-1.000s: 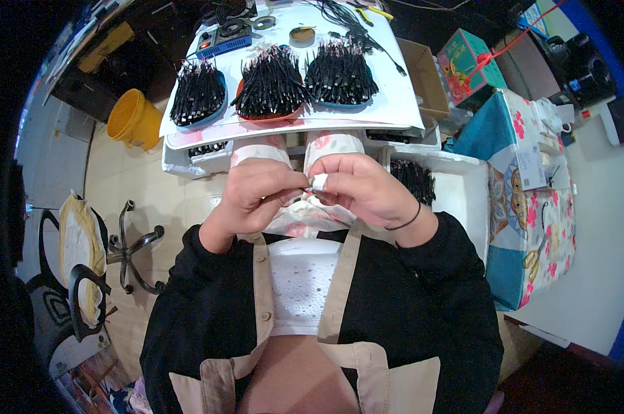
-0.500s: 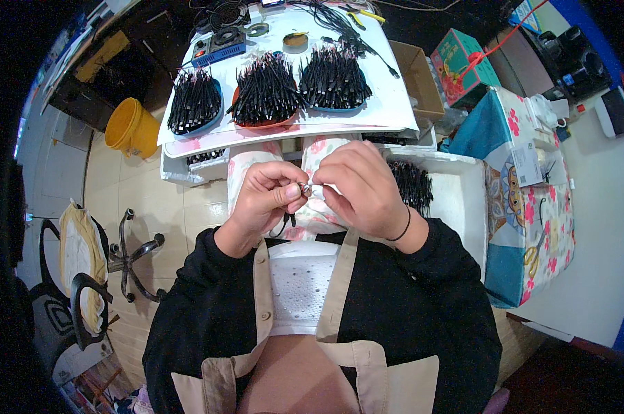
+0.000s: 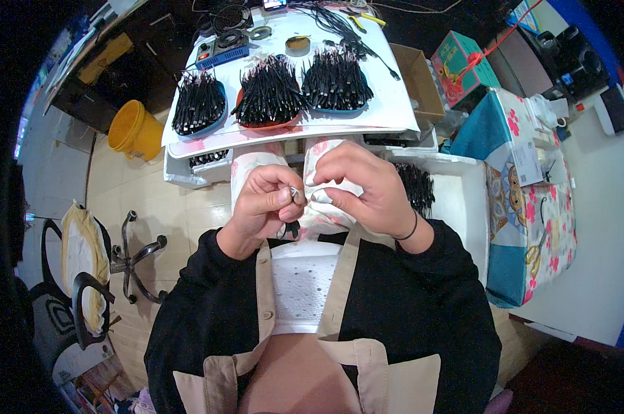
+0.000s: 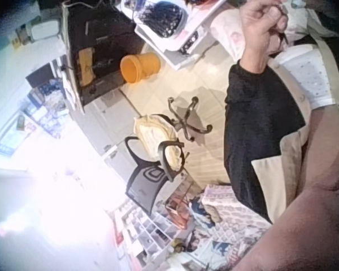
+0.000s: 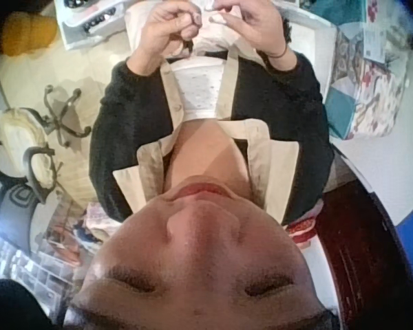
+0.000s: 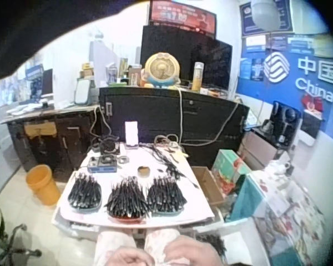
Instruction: The person sits on the floor and repeatedly picks up black cables, attaches small white connectors to their ends, and places the finished units into trays on a low table. The person handles the cables one at a time, using both hands to fit the connectors.
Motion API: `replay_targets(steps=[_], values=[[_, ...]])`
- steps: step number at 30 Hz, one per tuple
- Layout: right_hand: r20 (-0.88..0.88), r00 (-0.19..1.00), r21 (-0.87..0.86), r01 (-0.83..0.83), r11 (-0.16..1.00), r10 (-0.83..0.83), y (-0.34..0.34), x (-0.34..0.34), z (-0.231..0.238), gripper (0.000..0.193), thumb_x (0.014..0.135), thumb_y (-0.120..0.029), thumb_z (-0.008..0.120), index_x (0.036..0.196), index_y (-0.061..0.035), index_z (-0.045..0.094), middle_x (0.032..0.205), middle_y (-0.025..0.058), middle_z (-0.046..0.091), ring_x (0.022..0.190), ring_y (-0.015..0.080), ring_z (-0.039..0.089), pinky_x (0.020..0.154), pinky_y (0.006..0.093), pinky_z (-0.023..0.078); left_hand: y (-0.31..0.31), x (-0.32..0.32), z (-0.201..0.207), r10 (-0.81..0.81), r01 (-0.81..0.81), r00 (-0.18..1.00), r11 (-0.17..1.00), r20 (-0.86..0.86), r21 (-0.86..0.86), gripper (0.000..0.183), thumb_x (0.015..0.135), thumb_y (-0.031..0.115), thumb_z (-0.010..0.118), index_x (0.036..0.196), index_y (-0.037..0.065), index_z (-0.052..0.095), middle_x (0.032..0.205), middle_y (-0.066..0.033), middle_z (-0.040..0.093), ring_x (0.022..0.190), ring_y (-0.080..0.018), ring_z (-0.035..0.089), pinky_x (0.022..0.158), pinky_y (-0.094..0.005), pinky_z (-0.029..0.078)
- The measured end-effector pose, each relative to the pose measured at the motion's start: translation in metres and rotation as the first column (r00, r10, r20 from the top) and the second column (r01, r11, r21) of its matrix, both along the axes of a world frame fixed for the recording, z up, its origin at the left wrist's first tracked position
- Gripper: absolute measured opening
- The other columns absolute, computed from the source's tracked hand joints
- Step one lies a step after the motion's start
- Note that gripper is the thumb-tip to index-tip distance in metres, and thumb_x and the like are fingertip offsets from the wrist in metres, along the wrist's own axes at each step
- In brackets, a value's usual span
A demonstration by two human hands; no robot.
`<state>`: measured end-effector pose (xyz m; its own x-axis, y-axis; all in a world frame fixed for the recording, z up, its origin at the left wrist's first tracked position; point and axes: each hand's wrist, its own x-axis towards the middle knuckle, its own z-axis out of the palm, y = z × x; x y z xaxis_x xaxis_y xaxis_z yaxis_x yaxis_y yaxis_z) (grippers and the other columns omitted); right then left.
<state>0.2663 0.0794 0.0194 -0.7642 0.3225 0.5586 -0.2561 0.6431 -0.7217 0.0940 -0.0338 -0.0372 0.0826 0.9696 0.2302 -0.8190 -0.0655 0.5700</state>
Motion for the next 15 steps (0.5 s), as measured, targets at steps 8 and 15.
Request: replay_targets(steps=[8, 15], values=[[-0.120, 0.991, 0.337, -0.018, 0.941, 0.062, 0.006, -0.008, 0.002, 0.023, 0.072, -0.003, 0.073, 0.093, -0.0050, 0.063, 0.091, 0.0080, 0.061, 0.082, 0.0240, 0.059, 0.074, 0.0332, 0.047, 0.001, 0.007, -0.001, -0.167, 0.178, 0.970, 0.983, 0.174, -0.050, 0.018, 0.089, 0.005, 0.063, 0.103, -0.005, 0.063, 0.084, -0.0144, 0.064, 0.060, -0.0108, 0.052, 0.050, -0.0210, 0.037], [-0.159, 0.957, -0.596, -0.290, 0.749, 0.243, -0.009, -0.013, -0.025, 0.015, 0.090, -0.008, 0.060, 0.099, 0.0025, 0.055, 0.096, 0.0069, 0.052, 0.086, 0.0128, 0.049, 0.078, 0.0246, 0.041, -0.001, -0.005, 0.008, 0.058, -0.063, 0.961, 0.998, -0.271, -0.010, 0.014, 0.089, 0.000, 0.063, 0.101, -0.005, 0.066, 0.082, -0.0110, 0.068, 0.065, -0.0086, 0.058, 0.056, -0.0218, 0.046]])
